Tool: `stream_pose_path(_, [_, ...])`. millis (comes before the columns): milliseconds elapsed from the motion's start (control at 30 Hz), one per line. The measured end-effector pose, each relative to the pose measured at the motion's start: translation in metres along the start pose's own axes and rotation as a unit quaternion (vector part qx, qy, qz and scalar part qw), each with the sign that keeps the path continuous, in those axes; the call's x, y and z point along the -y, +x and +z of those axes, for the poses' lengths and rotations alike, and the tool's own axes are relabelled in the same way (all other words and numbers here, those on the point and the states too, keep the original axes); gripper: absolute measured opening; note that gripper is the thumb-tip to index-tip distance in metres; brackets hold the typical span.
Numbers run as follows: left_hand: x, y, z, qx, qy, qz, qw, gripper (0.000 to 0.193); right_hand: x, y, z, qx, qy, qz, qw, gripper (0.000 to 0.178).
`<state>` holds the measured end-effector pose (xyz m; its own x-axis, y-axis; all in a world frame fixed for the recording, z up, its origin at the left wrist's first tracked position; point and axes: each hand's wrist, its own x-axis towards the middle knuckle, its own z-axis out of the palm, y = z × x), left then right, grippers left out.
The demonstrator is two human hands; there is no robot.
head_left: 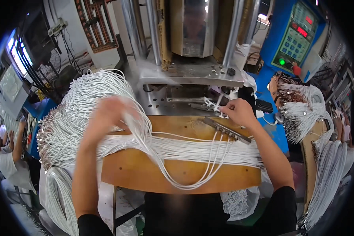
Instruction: The person repeatedly inserts cable ends into a metal fixture, places the fixture into a press machine, removes the processed cables, and sorts the cables into bundles.
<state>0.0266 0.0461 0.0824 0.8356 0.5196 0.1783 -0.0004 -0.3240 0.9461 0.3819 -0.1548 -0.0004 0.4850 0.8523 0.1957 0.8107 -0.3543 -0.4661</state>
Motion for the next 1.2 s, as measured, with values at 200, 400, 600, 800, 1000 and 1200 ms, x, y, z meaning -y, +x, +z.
stream_pose_path(200, [0.001,-0.005,0.06,-0.165,0.128,-0.063,0.976,0.029,-0.017,-0.02,0.013,-0.139,-0.129,-0.192,0.963,0.026])
stream_pose_path(400, [0.061,0.016,0.099,0.009,0.391,0.096,0.915,0.026,-0.019,-0.05,-0.073,0.236,0.159,-0.041,0.958,0.024])
stream_pose_path(600, [0.052,0.06,0.151,0.012,0.152,0.069,0.986,0.03,-0.03,-0.105,-0.063,0.146,0.034,-0.061,0.987,0.024])
stream_pose_path(800, [0.057,0.033,0.233,0.064,0.134,0.215,0.965,0.026,-0.021,-0.071,-0.026,0.013,0.011,-0.083,0.996,0.023])
stream_pose_path(1000, [0.054,0.051,0.199,0.165,0.182,0.156,0.957,0.018,-0.027,0.037,-0.005,0.015,0.114,-0.105,0.988,0.026])
stream_pose_path(1200, [0.085,0.133,0.154,0.078,0.305,0.255,0.914,0.024,-0.086,0.134,0.065,-0.052,0.138,-0.186,0.971,0.034])
